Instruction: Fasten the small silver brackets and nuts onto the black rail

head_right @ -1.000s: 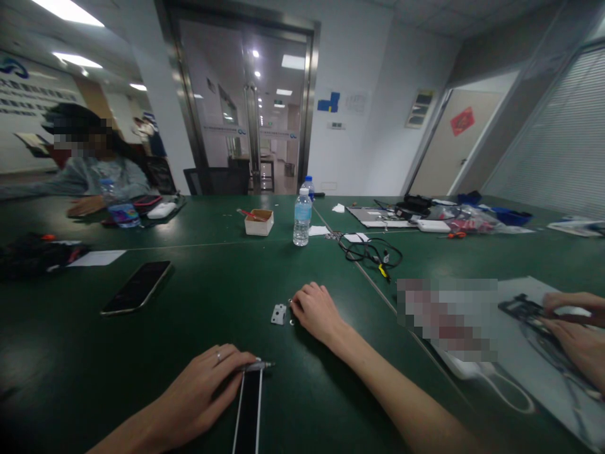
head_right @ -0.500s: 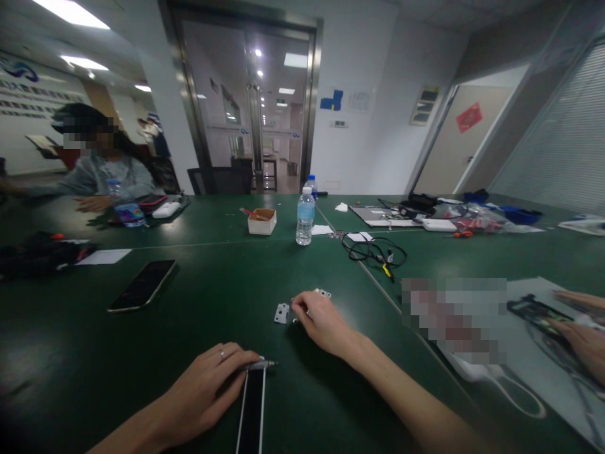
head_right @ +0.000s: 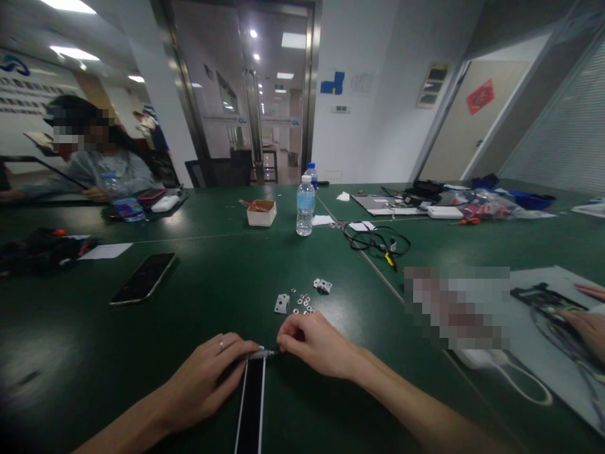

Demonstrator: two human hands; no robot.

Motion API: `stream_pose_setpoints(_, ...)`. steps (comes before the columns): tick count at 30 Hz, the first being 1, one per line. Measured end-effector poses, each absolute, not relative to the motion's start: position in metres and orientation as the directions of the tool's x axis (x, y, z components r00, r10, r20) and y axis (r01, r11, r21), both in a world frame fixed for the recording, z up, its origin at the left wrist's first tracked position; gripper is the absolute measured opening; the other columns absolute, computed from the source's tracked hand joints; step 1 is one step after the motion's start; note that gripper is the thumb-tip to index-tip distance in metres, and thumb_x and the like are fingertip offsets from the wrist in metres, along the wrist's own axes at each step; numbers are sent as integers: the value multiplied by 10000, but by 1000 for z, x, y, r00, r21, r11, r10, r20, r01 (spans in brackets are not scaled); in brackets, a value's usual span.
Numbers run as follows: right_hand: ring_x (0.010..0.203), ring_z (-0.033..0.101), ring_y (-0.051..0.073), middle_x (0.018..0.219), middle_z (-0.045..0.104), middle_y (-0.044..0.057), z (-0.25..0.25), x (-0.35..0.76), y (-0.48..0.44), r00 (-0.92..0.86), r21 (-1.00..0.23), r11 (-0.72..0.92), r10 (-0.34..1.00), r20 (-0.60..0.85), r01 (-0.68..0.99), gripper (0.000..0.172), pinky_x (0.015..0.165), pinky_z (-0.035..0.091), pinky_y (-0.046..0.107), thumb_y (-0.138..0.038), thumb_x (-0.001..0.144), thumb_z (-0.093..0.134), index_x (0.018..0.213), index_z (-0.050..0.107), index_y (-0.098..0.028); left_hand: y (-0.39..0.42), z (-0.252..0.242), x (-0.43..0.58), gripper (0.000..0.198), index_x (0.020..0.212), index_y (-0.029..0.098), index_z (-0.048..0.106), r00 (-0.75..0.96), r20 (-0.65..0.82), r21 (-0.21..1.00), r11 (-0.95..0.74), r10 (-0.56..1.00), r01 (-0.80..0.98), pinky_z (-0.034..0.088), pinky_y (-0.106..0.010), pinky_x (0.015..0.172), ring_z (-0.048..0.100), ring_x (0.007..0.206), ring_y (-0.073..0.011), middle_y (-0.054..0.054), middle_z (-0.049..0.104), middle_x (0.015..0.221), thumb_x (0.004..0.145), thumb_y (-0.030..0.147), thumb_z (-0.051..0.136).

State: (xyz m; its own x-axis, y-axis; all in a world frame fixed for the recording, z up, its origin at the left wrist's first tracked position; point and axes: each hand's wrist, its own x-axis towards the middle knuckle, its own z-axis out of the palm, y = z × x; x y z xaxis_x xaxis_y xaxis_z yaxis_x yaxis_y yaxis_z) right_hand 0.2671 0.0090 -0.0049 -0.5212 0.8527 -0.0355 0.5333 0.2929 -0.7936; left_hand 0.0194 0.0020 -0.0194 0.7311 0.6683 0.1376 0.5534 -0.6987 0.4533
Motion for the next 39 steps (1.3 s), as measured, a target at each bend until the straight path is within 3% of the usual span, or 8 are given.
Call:
stream_pose_setpoints(8, 623, 553, 97, 732, 643, -7, -4, 265, 6, -522, -759, 319, 852, -32, 568, 142, 558, 414, 205, -259, 900, 555, 866, 649, -159, 3, -22, 18, 318, 1210, 235, 539, 735, 158, 450, -710, 659, 541, 485, -311, 783, 586, 890, -199, -42, 623, 1032, 925, 140, 436)
stream_pose_setpoints(18, 658, 607, 108, 752, 670, 4, -7, 267, 8, -526, -812, 260, 848, -66, 523, 117, 604, 472, 220, -250, 853, 613, 838, 671, -149, 2, -21, 19, 314, 1194, 236, 544, 735, 140, 456, -702, 664, 547, 479, -332, 774, 581, 886, -202, -37, 620, 1031, 919, 129, 435)
stream_pose_setpoints(30, 623, 558, 93, 731, 642, -15, -8, 265, 6, -540, -832, 271, 841, -40, 484, 88, 567, 429, 200, -242, 811, 660, 826, 670, -156, 2, -20, 20, 312, 1192, 232, 551, 730, 134, 452, -697, 670, 557, 485, -320, 771, 584, 893, -200, -37, 624, 1044, 915, 133, 447)
stream_pose_setpoints(39, 644, 545, 102, 726, 613, -27, -14, 255, -1, -469, -770, 345, 881, 68, 537, 52, 602, 412, 219, -193, 774, 679, 822, 662, -181, 3, -20, 20, 301, 1181, 226, 552, 734, 149, 447, -707, 663, 548, 477, -316, 766, 581, 879, -199, -41, 621, 1024, 918, 136, 436)
